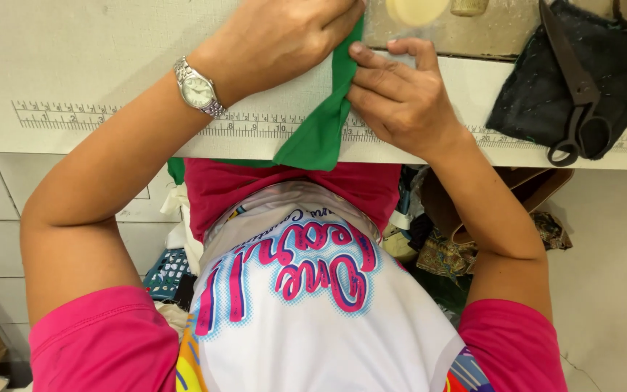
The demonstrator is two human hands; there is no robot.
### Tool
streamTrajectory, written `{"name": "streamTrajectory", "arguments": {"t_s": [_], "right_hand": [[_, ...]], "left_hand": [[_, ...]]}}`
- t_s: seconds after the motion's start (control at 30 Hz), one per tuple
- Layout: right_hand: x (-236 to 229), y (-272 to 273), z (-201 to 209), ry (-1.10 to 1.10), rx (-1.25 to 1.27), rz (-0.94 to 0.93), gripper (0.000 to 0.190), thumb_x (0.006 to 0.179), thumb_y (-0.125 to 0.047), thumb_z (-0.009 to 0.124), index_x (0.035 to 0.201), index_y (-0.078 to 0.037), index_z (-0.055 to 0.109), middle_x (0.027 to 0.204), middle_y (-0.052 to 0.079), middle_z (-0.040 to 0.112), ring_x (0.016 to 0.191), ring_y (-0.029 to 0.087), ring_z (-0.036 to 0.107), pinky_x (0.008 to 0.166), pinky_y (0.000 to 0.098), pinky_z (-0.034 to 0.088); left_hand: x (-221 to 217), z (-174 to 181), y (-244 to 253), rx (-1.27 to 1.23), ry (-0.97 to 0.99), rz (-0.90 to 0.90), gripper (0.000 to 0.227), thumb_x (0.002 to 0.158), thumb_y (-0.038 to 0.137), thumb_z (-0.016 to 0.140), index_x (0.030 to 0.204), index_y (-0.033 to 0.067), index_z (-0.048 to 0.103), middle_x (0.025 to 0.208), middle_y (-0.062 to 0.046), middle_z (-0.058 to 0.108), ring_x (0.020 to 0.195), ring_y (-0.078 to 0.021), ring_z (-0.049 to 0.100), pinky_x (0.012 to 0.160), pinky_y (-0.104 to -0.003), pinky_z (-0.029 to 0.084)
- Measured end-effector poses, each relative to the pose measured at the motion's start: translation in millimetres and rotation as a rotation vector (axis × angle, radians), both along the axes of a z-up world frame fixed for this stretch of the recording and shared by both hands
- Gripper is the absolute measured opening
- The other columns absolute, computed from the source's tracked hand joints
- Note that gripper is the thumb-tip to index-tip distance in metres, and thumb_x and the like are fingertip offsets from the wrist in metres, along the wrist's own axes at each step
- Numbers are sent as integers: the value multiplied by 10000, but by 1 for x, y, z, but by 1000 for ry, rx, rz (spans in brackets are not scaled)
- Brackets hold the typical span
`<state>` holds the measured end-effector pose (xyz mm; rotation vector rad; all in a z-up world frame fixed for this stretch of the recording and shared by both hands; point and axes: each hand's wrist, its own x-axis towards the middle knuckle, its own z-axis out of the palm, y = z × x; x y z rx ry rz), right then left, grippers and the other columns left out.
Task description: Measuring and preparing green fabric straps on an industrial sewing machine table by aligning them with a ruler and folding.
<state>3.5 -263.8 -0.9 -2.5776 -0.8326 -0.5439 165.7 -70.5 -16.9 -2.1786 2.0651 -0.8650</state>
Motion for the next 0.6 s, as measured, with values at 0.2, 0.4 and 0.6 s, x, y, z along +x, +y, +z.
{"name": "streamTrajectory", "arguments": {"t_s": [0.2, 0.4, 0.6], "right_hand": [[16, -11, -9, -13, -7, 4, 183, 1083, -23, 659, 951, -45, 784, 1075, 80, 777, 1223, 290, 741, 973, 468, 446], [33, -17, -4, -49, -84, -75, 125, 1073, -28, 658, 1044, -46, 778, 1184, 54, 779, 1150, 241, 739, 790, 409, 576], [45, -21, -17, -99, -69, -144, 110, 1018, 3, 721, 1057, -56, 805, 1103, 16, 803, 864, 222, 727, 760, 385, 560]], "left_hand": [[7, -2, -2, 8, 34, -7, 78, 1091, 185, 512, 1128, 224, 568, 1057, 116, 507, 797, -14, 510, 559, -182, 418], [0, -9, -12, -22, 213, 59, 59, 1092, 263, 530, 1078, 210, 552, 983, 73, 520, 726, -73, 522, 533, -238, 427], [-20, -14, -13, -70, 481, 174, 247, 1106, 390, 553, 1052, 150, 578, 905, -3, 576, 685, -163, 569, 513, -315, 456]]}}
